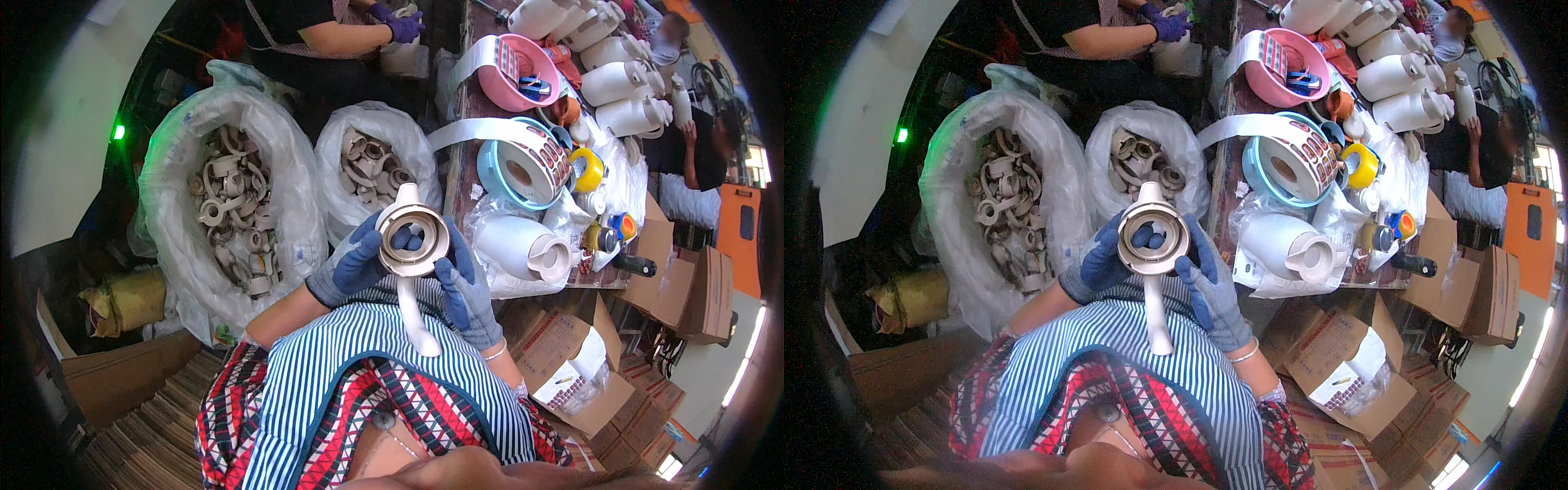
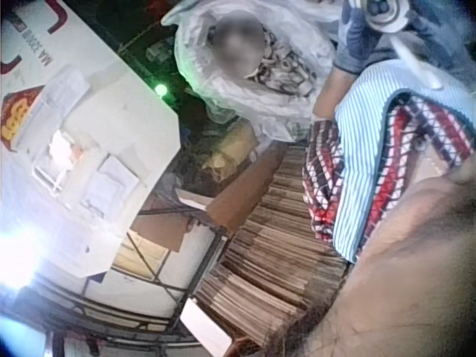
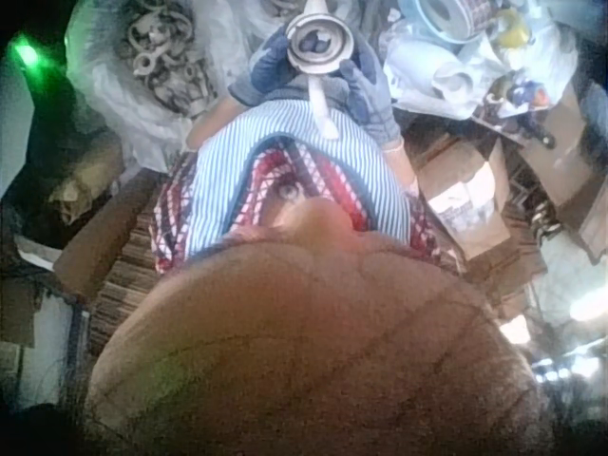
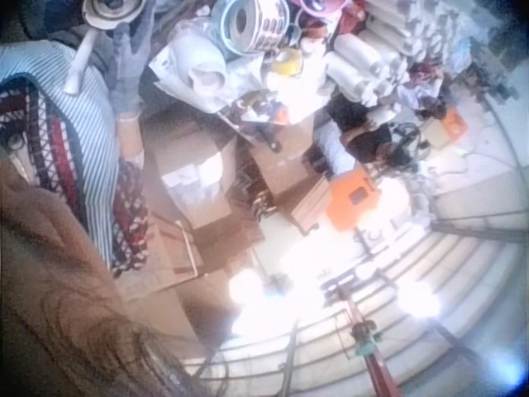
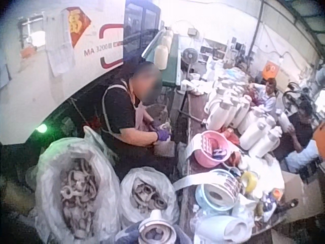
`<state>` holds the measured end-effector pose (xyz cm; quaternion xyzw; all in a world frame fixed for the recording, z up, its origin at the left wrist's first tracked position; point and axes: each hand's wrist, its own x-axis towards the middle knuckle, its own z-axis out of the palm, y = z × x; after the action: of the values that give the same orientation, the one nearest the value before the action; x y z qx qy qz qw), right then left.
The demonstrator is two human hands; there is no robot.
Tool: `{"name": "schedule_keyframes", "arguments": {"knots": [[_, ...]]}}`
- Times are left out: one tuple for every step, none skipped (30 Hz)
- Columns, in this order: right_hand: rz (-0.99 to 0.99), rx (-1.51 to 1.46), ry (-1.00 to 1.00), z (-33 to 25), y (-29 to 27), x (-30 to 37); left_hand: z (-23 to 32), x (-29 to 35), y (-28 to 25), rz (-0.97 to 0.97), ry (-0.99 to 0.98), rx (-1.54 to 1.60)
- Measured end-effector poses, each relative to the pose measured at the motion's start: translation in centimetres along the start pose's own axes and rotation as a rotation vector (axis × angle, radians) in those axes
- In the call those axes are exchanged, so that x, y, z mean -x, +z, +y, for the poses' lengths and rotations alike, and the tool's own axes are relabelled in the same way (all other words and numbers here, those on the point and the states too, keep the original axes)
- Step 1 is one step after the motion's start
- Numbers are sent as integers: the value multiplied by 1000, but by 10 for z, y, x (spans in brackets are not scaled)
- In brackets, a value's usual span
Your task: The person repeatedly picks up white kettle spouts from a large plastic bag, inspects them by turning them over, and places them on a work table. Other workers are visible in the background performing similar tasks.
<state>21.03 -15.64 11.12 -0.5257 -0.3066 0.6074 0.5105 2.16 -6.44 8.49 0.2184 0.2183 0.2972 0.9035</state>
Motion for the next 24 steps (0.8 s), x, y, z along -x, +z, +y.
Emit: {"name": "schedule_keyframes", "arguments": {"knots": [[-6, -5, -12, 4, 0, 1, 0, 3, 0, 4, -5, -11], [-7, -11, -29, 5, -1, 1, -4, 1, -2, -39, -4, 49], [-5, -18, -49, 7, -1, 2, -5, 3, -5, -33, 11, -117], [-22, -83, -37, 11, 1, 4, -4, 7, -8, -32, 26, -284], [-26, -144, -36, 15, 0, 5, -2, 6, -7, -37, 1, -364], [-19, -195, -53, 15, -4, 3, 1, 6, -5, -34, -26, -441], [19, -251, -8, 23, -7, 5, -1, 6, -1, -38, -51, -260], [44, -203, 44, 34, -13, 4, -3, 5, 2, -37, -76, -85], [-15, -152, -94, 47, -21, -4, -4, 1, 0, -35, -88, -95], [-39, 75, -129, 50, -21, -9, -7, 2, -13, 36, -58, -289], [-78, 41, -182, 41, -17, -14, -3, 1, -7, 6, -2, -283], [-108, 17, -231, 29, -13, -14, 1, 1, 0, -35, 50, -266], [-131, -36, -180, 28, -15, -12, 5, -1, 11, -83, 80, -259], [-119, -94, -150, 25, -16, -7, 3, -5, 13, -82, 43, -211], [-142, -163, -121, 21, -15, -7, 2, -5, 11, -55, 26, -176], [-193, -173, -93, 9, -18, -6, 6, -5, 6, -95, 8, -204], [-204, -170, -99, 0, -17, -2, 7, -3, 11, -77, 17, -216], [-199, -176, -111, 1, -18, -2, 7, -5, 13, -107, 31, -209], [-197, -180, -121, 1, -19, -3, 7, -8, 15, -135, 48, -201], [-190, -245, -118, -11, -11, 4, 9, -7, 22, -137, 36, -204], [-169, -225, -171, 15, -15, -5, 14, -8, 22, -177, 1, -171], [-174, -229, -169, 16, -18, -8, 15, -8, 22, -183, -5, -170], [-175, -238, -156, 17, -17, -6, 13, -8, 24, -179, -5, -170], [-183, -249, -199, 15, -16, -9, 13, -9, 25, -176, -4, -164]]}}
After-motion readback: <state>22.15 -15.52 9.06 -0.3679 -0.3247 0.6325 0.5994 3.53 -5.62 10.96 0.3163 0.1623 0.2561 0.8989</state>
